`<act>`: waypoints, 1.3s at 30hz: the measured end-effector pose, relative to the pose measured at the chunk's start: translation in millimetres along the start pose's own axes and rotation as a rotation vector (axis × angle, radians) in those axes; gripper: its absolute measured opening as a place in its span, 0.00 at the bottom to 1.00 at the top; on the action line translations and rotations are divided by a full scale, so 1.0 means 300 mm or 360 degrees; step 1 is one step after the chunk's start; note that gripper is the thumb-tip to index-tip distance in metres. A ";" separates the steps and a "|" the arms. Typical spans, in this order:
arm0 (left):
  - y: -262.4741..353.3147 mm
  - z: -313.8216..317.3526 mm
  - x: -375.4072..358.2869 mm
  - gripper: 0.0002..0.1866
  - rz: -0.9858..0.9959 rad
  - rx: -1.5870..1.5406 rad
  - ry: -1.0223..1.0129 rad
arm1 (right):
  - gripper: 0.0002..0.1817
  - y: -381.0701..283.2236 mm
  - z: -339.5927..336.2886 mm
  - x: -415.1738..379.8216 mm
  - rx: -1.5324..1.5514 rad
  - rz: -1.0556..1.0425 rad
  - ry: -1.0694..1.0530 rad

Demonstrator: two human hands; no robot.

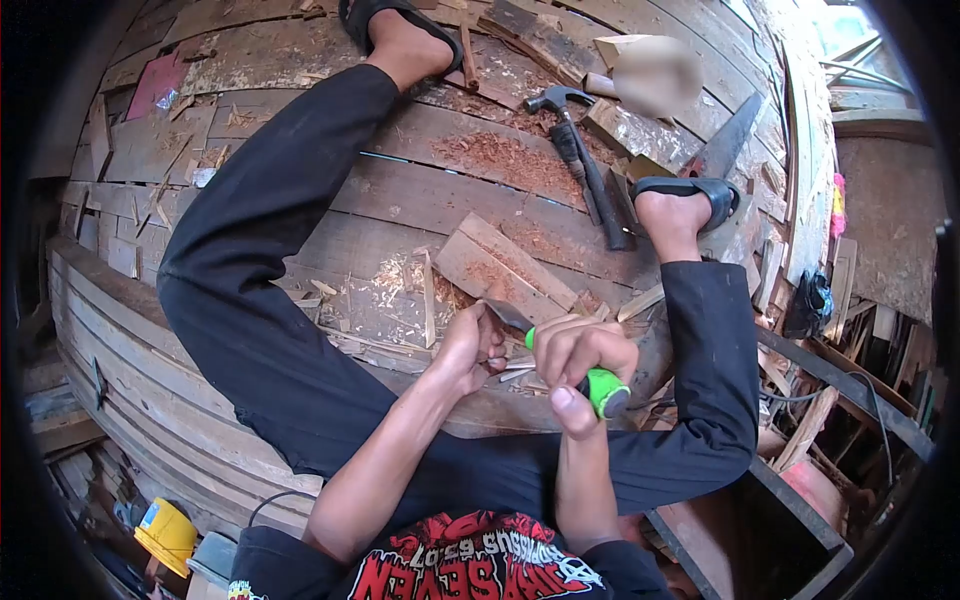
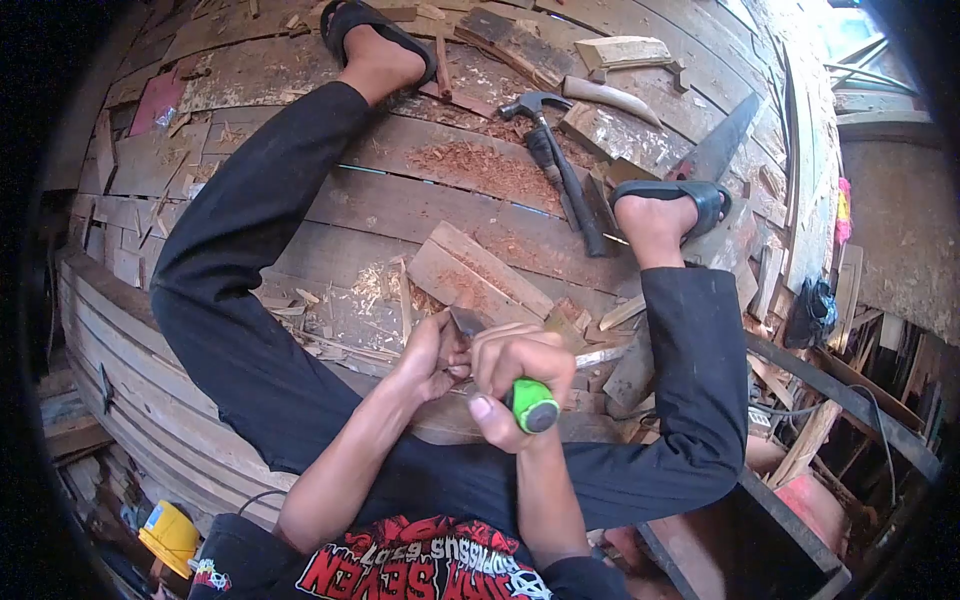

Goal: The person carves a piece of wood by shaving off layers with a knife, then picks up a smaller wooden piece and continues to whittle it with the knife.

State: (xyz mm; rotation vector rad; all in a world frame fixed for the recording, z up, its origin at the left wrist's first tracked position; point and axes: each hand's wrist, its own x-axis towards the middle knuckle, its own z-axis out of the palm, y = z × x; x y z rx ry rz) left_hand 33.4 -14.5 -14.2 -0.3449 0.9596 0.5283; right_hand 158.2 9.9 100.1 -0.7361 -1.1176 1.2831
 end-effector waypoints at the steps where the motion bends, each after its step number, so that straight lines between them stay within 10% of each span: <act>1: 0.003 0.004 -0.007 0.19 0.0019 0.0009 -0.0032 | 0.21 0.012 0.006 0.028 -0.0015 -0.0047 -0.0065; 8: -0.001 0.017 -0.007 0.19 -0.0057 -0.0242 0.0068 | 0.18 -0.182 0.009 0.078 0.0118 -0.0364 -0.0460; 39: -0.017 0.014 0.001 0.17 0.0015 -0.0150 0.0031 | 0.18 -0.065 0.023 0.027 -0.0117 -0.0303 -0.0322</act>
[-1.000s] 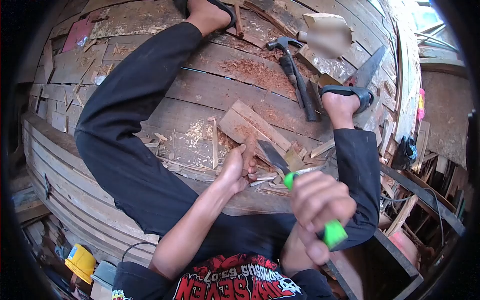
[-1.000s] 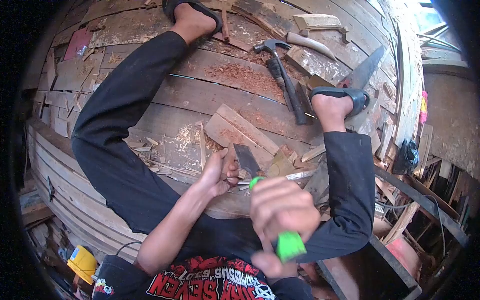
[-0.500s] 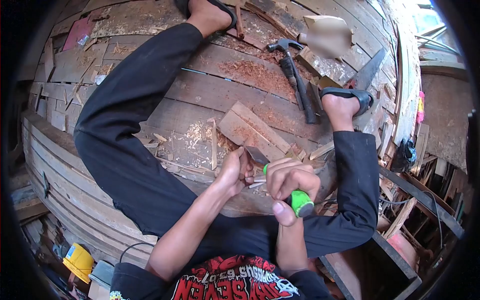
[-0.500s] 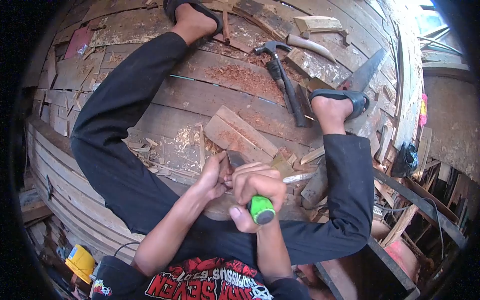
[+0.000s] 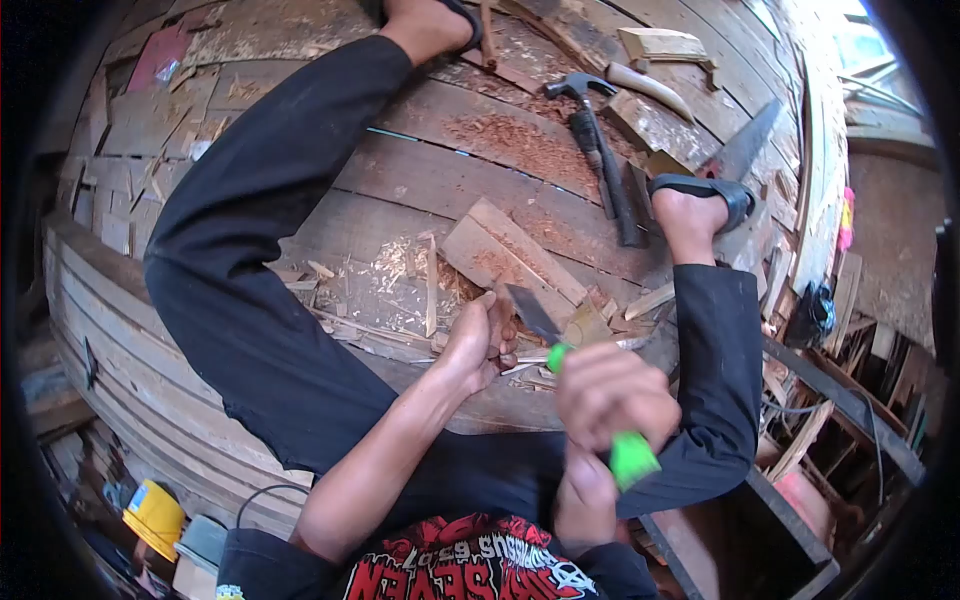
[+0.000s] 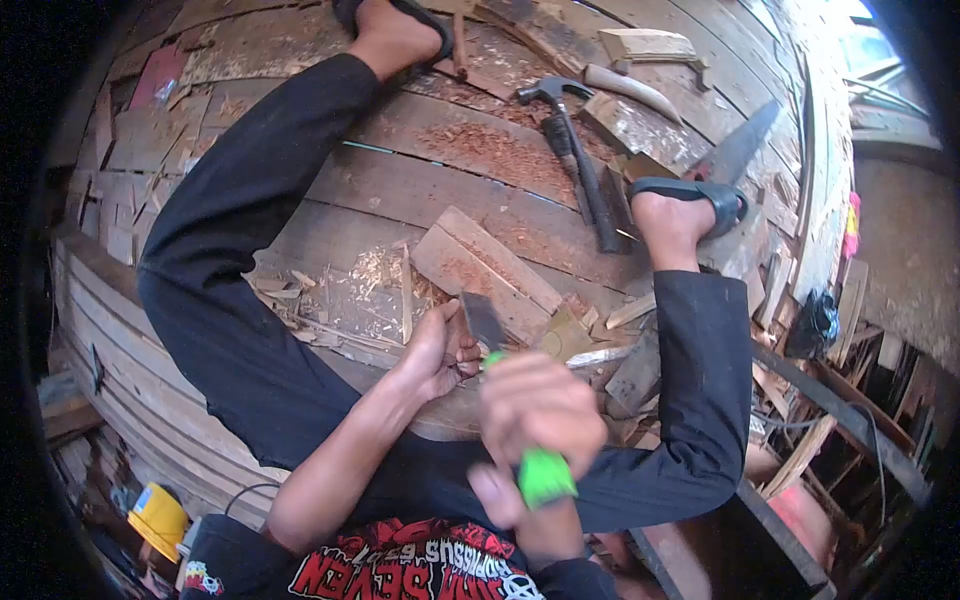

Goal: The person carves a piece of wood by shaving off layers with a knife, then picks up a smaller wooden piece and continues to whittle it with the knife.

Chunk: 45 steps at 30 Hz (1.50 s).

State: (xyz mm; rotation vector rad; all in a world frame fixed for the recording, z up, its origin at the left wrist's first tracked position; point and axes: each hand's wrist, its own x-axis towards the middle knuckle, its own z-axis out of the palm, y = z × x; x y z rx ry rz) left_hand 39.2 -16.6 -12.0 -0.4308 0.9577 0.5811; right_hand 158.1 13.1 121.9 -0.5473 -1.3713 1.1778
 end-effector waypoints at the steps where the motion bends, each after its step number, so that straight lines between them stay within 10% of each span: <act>1: -0.007 -0.002 -0.012 0.18 -0.0024 -0.0045 0.0059 | 0.18 -0.047 -0.004 0.003 0.0047 0.0012 -0.0024; 8: 0.011 0.102 -0.040 0.16 0.0225 -0.0112 0.0174 | 0.21 0.201 -0.008 -0.096 -0.0575 0.0111 -0.0140; 15: 0.019 0.024 -0.017 0.17 -0.0047 0.0131 0.0179 | 0.15 -0.095 -0.044 0.053 0.0072 -0.0200 0.0142; 19: 0.019 0.013 -0.009 0.18 -0.0043 0.0188 0.0115 | 0.20 0.110 -0.021 -0.096 -0.0127 0.0483 0.0377; 27: 0.029 0.017 -0.018 0.17 -0.0067 -0.0057 0.0139 | 0.17 -0.083 -0.035 0.043 -0.0091 -0.0118 0.0212; 33: 0.026 0.000 -0.009 0.18 -0.0028 -0.0020 -0.0009 | 0.17 0.213 0.012 -0.099 -0.0503 0.0171 0.0155; 41: 0.021 -0.002 -0.010 0.15 -0.0059 -0.0154 -0.0017 | 0.18 -0.098 -0.012 0.063 -0.0054 -0.0126 0.0314; 45: 0.027 -0.008 -0.009 0.14 -0.0044 -0.0167 -0.0062 | 0.15 0.108 0.002 -0.083 -0.0106 0.0288 0.0402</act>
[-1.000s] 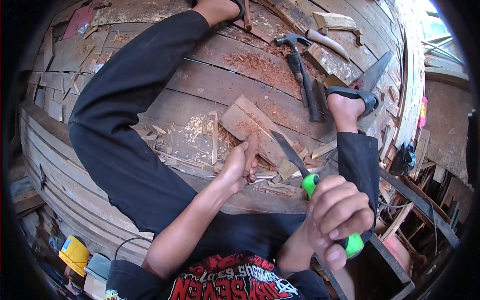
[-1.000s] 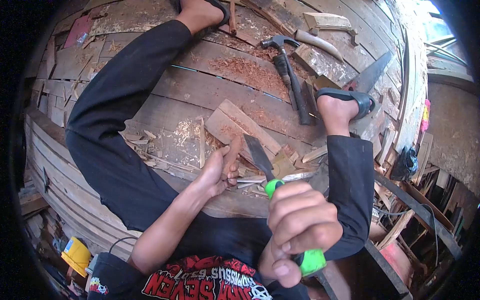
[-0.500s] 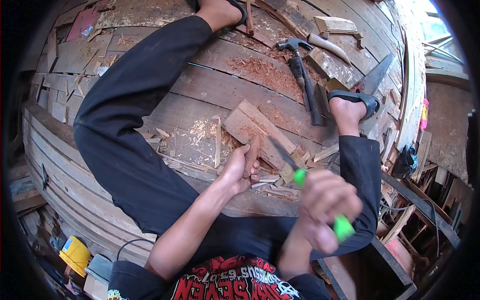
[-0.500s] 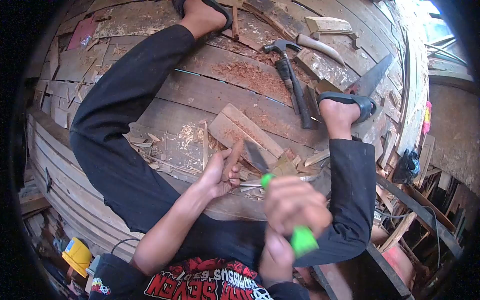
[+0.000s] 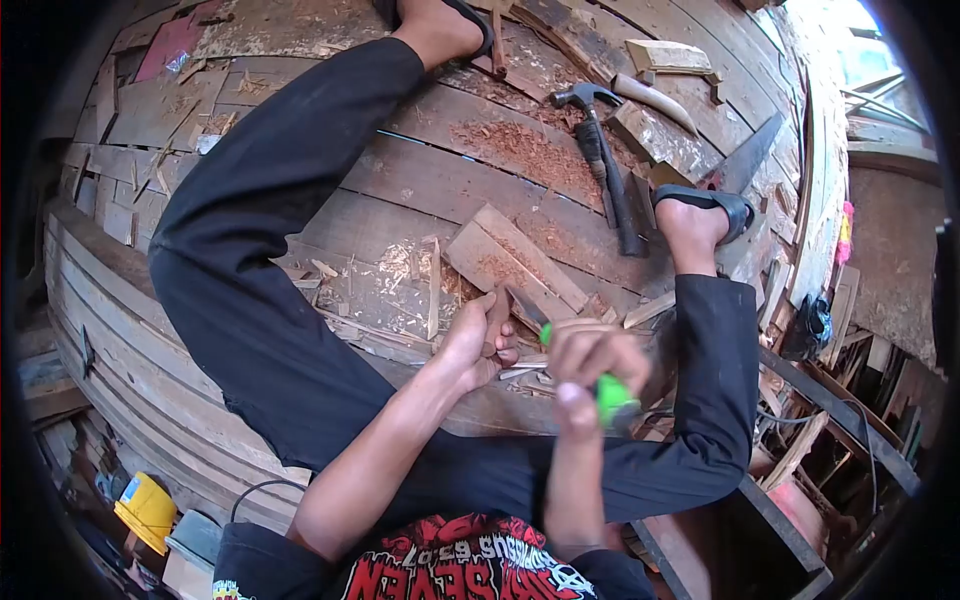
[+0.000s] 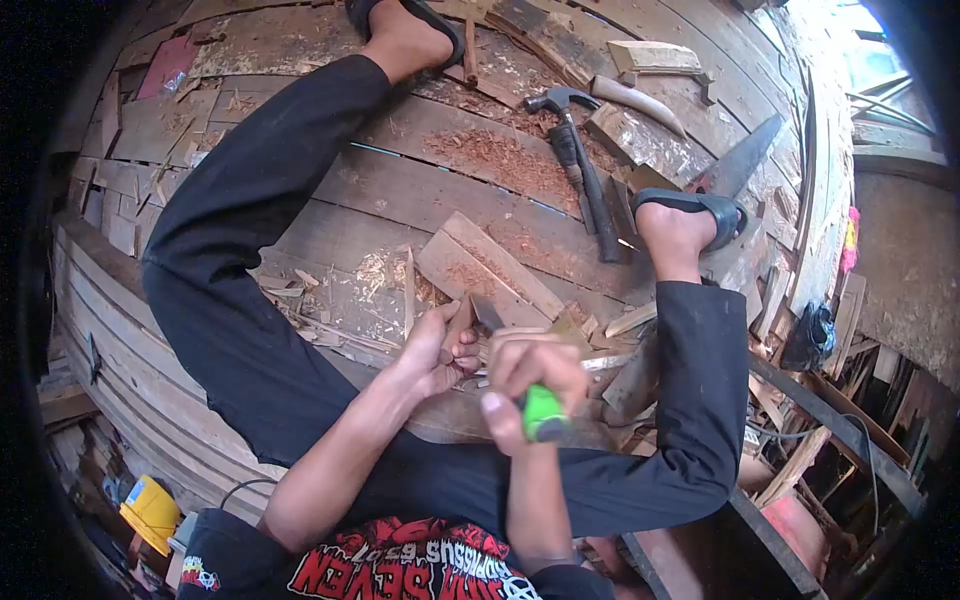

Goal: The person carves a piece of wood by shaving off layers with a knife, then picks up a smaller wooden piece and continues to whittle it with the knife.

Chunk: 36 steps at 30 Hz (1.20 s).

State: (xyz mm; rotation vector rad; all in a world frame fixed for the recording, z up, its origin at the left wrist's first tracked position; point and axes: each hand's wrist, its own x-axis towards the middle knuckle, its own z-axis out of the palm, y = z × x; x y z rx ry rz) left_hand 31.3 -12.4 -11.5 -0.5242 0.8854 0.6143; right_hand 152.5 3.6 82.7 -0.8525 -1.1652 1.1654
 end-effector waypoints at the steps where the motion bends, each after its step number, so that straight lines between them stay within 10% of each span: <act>1: 0.005 0.002 0.000 0.14 0.0001 -0.0001 -0.0023 | 0.16 0.039 0.004 -0.016 -0.0081 -0.0065 -0.0041; 31: 0.021 -0.013 0.020 0.15 0.0034 0.0042 -0.0106 | 0.20 0.016 -0.015 -0.030 -0.0054 0.0088 0.0231; 36: -0.010 0.017 0.002 0.16 0.0091 0.0172 0.0118 | 0.16 -0.102 -0.036 0.049 0.0040 -0.0280 0.0040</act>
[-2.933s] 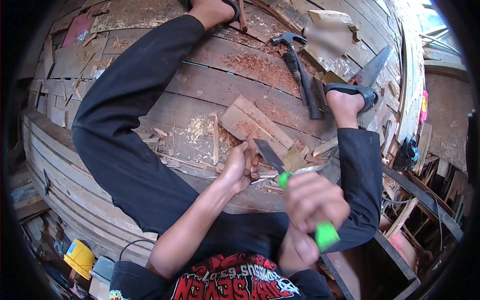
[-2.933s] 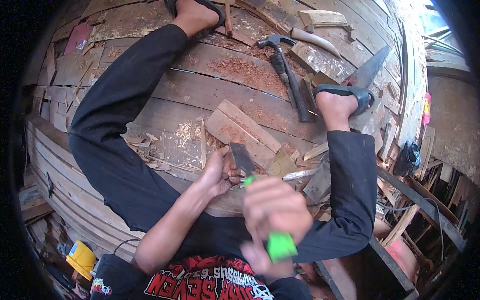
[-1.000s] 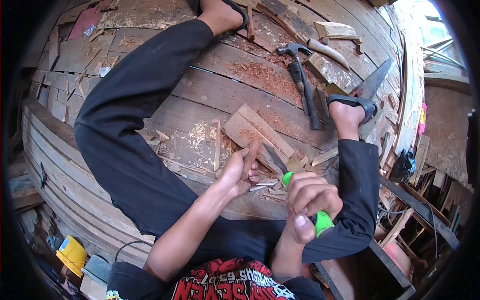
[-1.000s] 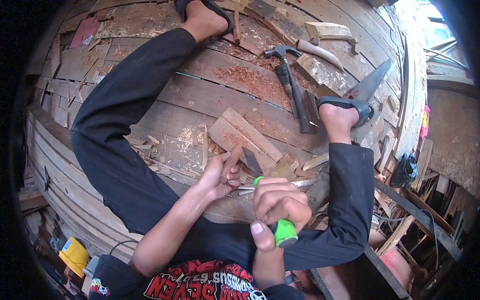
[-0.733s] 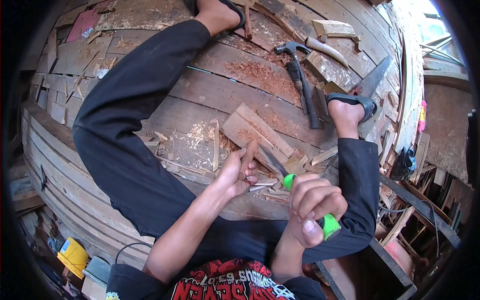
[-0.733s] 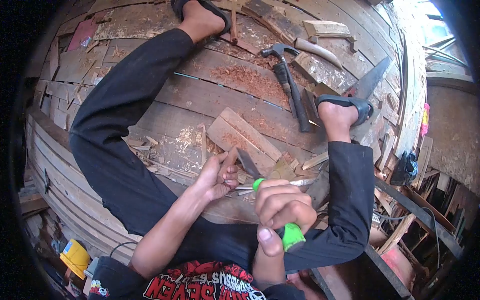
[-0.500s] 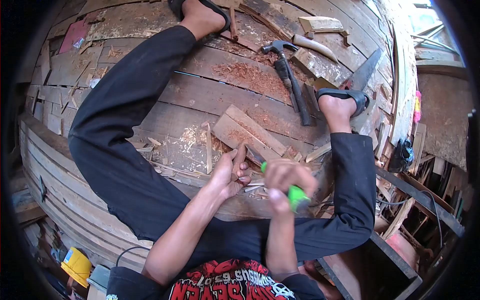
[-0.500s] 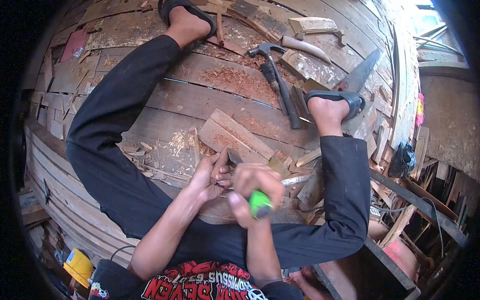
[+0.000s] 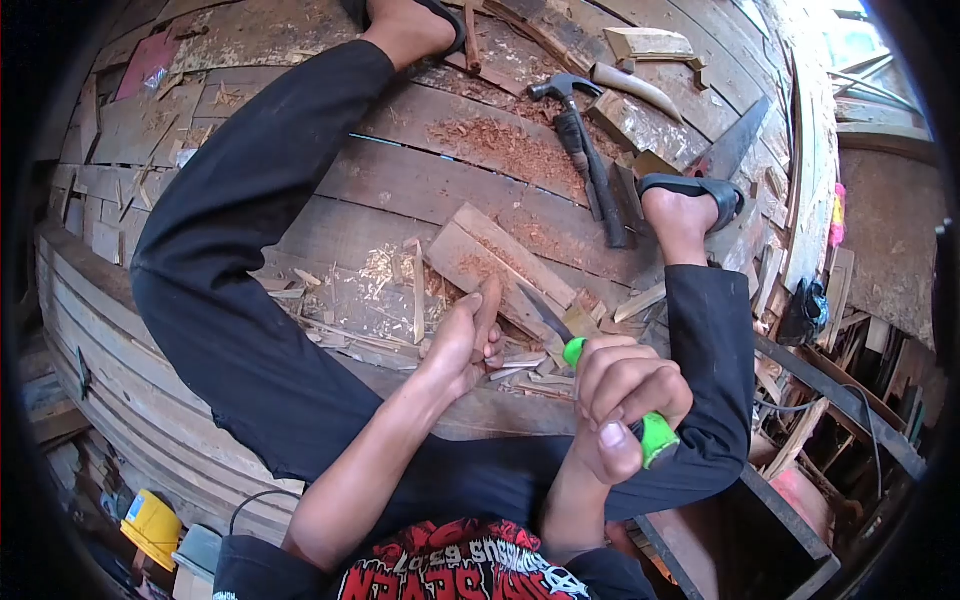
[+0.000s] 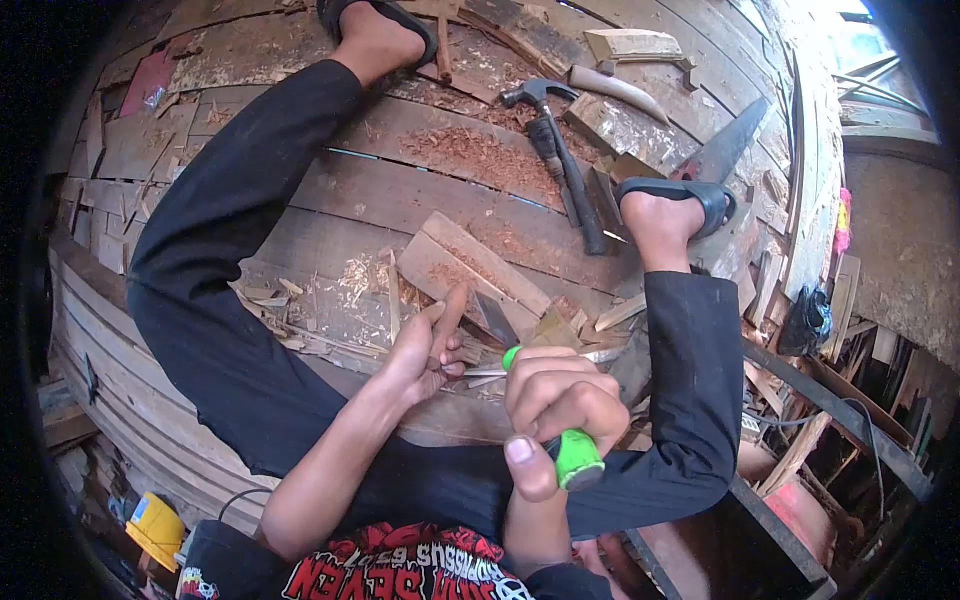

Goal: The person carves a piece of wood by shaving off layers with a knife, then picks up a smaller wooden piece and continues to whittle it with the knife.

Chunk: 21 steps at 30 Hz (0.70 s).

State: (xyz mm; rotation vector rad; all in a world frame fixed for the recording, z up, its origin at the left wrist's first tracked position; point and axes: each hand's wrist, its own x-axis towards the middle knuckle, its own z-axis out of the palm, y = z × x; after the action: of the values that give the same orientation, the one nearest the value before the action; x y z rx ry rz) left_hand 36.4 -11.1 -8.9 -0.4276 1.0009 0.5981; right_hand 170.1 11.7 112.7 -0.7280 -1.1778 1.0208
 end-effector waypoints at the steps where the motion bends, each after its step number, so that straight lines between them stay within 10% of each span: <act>1: 0.002 0.020 -0.014 0.14 0.0009 0.0049 0.0115 | 0.15 -0.014 -0.001 0.002 0.0010 -0.0002 -0.0006; 8: -0.030 0.010 -0.003 0.20 0.0408 0.0598 0.0162 | 0.16 -0.120 0.009 0.036 0.0175 -0.0009 -0.0081; 13: -0.036 -0.001 0.030 0.30 0.0491 0.0499 0.0187 | 0.17 0.194 -0.005 -0.123 -0.0288 0.0213 -0.0151; 21: 0.004 -0.026 0.003 0.52 0.0470 0.0681 0.0110 | 0.13 -0.057 -0.037 0.010 0.0154 0.0046 -0.0047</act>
State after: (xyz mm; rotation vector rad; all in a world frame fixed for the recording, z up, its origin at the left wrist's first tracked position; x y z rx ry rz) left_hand 31.0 -14.5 -13.5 0.0811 1.2340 0.6146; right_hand 185.2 8.5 126.1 -0.6571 -1.1380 1.1081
